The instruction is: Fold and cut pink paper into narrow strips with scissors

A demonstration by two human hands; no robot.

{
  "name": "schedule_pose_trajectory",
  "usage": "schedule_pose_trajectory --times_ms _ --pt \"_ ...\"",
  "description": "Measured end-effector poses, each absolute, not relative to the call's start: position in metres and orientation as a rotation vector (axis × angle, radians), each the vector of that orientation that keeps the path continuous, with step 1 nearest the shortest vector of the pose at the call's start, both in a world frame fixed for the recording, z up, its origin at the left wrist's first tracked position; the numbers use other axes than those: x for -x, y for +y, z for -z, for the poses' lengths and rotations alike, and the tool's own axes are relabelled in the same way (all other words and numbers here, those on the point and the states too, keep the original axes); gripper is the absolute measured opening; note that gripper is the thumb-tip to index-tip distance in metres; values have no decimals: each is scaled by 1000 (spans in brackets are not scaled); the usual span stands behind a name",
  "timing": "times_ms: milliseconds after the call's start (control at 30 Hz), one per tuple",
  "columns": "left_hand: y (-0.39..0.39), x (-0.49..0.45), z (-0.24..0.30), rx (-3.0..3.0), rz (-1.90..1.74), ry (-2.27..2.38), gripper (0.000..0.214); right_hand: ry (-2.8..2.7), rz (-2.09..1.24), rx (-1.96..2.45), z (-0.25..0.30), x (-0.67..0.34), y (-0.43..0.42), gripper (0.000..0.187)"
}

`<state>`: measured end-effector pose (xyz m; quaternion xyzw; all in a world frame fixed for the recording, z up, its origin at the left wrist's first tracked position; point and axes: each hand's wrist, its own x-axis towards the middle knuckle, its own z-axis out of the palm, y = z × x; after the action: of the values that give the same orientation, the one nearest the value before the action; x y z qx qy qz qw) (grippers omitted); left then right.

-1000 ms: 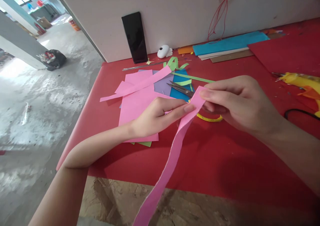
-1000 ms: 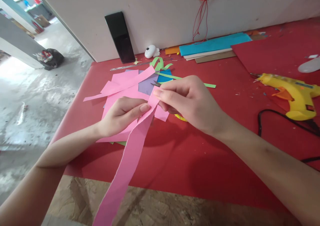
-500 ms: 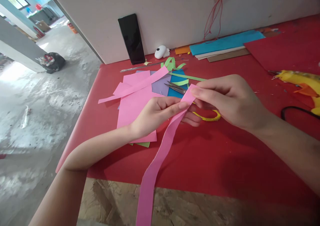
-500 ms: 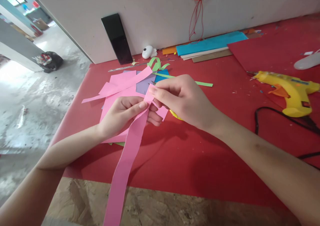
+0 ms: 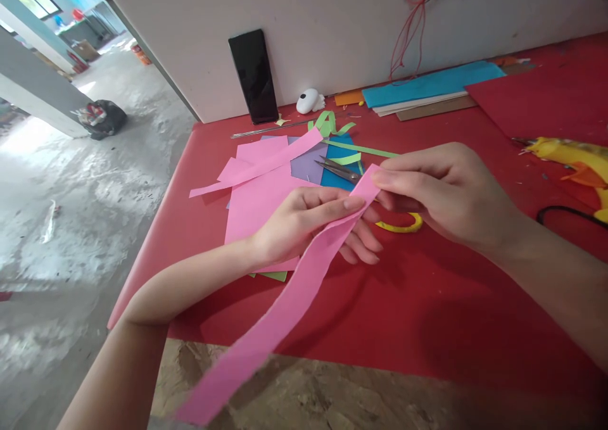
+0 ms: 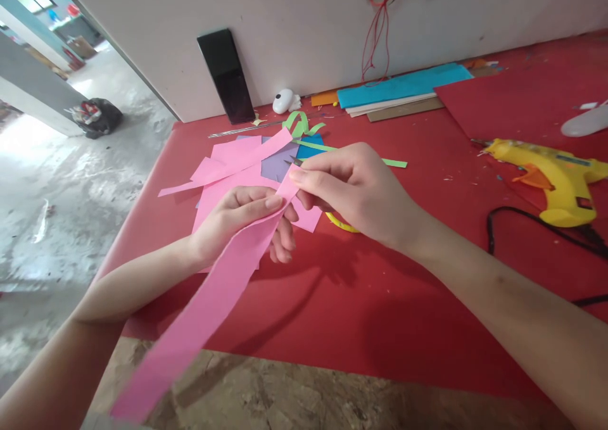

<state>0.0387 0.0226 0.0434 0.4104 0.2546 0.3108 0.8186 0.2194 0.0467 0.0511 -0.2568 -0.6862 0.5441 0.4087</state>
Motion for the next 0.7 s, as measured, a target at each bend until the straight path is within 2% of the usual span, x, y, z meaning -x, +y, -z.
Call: schedule_pose_trajectory --times_ms 300,467,700 --pt "24 -35 -46 -1001 -607 517 29 -1673 -1215 801 -52 -228 50 32" --pt "22 -32 -52 -1096 -611 536 23 -1714 -1120 789 -55 -230 48 34" --pt "19 -32 -52 -1210 -662 577 31 -1725 -1053 754 -53 -233 46 37"
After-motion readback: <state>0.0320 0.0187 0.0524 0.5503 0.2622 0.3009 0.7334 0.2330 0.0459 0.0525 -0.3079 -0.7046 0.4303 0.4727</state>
